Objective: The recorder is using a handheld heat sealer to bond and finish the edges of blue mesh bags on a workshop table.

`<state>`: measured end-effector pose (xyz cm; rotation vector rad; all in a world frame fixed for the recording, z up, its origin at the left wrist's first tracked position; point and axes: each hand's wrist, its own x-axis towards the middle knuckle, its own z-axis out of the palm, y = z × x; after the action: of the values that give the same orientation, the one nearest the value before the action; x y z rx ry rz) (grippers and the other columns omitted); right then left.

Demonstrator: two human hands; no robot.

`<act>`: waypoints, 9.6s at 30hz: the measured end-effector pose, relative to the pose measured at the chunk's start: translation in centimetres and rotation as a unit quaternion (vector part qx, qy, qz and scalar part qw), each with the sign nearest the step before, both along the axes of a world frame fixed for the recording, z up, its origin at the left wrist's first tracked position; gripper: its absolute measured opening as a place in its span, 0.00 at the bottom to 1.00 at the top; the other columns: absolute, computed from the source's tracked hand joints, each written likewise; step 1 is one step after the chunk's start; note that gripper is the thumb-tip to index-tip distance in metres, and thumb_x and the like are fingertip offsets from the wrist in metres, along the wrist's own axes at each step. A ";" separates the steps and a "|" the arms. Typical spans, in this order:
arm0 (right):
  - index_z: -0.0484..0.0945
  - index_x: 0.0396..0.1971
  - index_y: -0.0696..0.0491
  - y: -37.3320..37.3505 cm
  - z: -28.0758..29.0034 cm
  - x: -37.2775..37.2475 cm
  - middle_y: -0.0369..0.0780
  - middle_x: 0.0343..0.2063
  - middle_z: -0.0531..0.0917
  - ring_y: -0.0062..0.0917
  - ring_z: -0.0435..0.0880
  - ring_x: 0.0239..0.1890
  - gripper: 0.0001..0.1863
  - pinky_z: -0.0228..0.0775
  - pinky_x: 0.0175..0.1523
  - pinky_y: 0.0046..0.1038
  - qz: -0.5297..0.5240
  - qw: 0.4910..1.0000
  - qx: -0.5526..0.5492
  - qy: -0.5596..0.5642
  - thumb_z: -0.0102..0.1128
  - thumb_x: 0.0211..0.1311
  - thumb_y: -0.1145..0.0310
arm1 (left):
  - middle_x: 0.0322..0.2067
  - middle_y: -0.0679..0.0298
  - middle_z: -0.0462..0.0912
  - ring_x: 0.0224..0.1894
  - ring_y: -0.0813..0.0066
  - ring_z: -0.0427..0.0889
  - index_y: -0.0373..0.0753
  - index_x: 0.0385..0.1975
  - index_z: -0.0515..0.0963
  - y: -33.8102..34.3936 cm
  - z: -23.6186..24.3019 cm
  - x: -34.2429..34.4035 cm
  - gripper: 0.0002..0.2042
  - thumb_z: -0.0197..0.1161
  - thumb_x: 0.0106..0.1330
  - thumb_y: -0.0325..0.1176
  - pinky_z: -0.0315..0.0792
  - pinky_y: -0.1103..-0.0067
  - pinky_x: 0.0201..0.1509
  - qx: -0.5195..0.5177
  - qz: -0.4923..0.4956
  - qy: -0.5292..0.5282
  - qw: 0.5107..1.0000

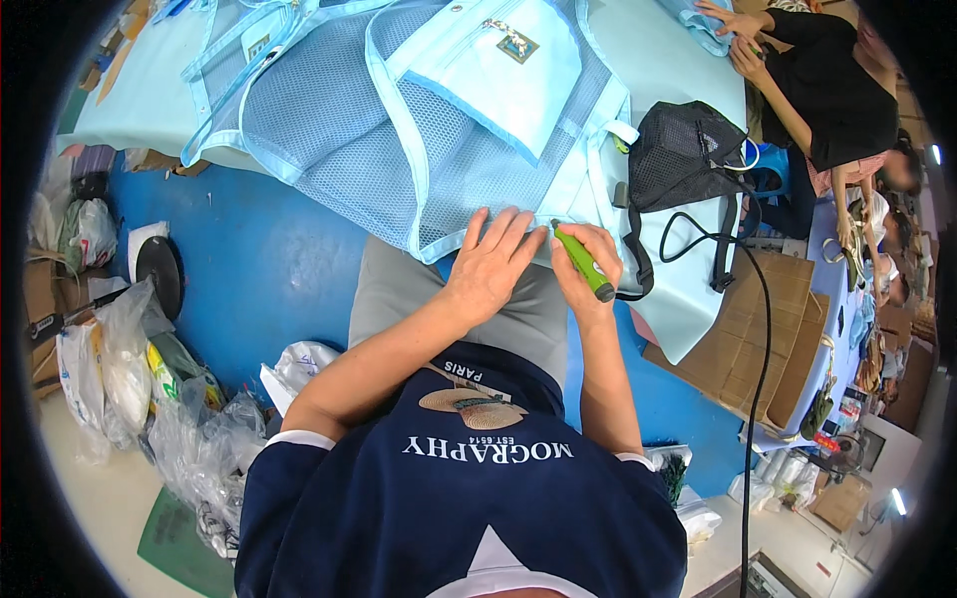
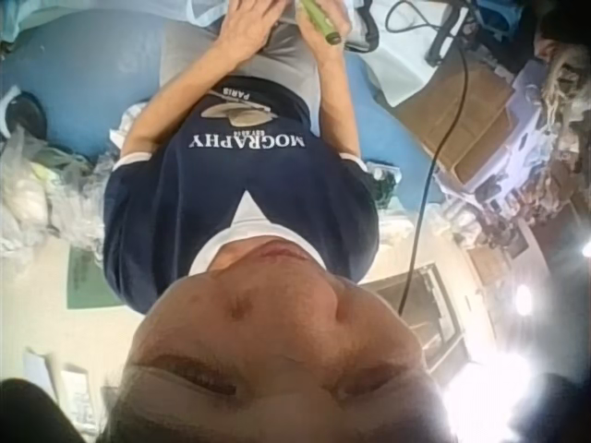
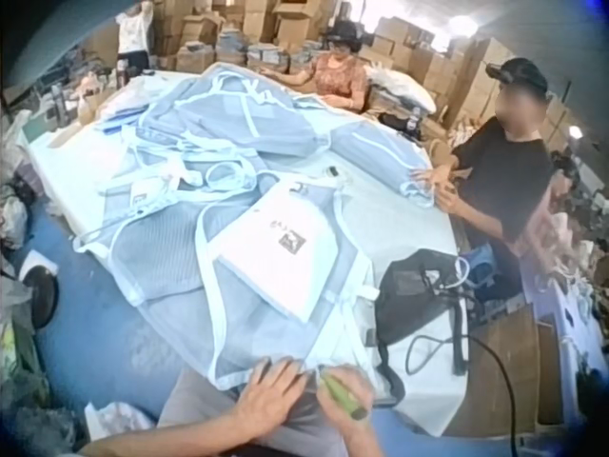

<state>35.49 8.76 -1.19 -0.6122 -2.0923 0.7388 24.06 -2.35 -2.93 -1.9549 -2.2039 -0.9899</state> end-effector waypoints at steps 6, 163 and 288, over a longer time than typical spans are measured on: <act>0.79 0.29 0.56 0.0 0.0 -0.4 0.40 0.24 0.82 0.31 0.80 0.28 0.12 0.71 0.37 0.28 -0.008 1.000 0.010 0.008 0.65 0.39 0.79 | 0.51 0.57 0.67 0.56 0.61 0.66 0.37 0.50 0.70 -0.1 0.0 -0.2 0.21 0.53 0.52 0.26 0.53 0.59 0.61 -0.001 0.000 0.019 1.000; 0.69 0.27 0.56 2.8 0.7 1.0 0.33 0.21 0.75 0.12 0.70 0.22 0.12 0.63 0.29 0.15 -0.061 0.943 -0.296 0.137 0.65 0.49 0.78 | 0.48 0.59 0.72 0.52 0.65 0.68 0.36 0.47 0.71 5.2 2.0 -2.9 0.21 0.57 0.50 0.28 0.59 0.66 0.54 -0.051 -0.081 0.064 0.993; 0.78 0.34 0.60 1.2 -2.1 -0.7 0.41 0.30 0.82 0.22 0.80 0.31 0.11 0.72 0.39 0.22 -0.127 0.974 -0.181 0.046 0.64 0.47 0.79 | 0.52 0.57 0.70 0.58 0.56 0.63 0.45 0.43 0.79 7.4 0.1 -4.1 0.16 0.57 0.53 0.32 0.53 0.60 0.60 0.013 -0.025 -0.013 1.000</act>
<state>34.84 9.98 -3.32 -1.0055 -1.7624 0.9867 19.91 5.06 -2.87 -2.0080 -2.1530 -1.0501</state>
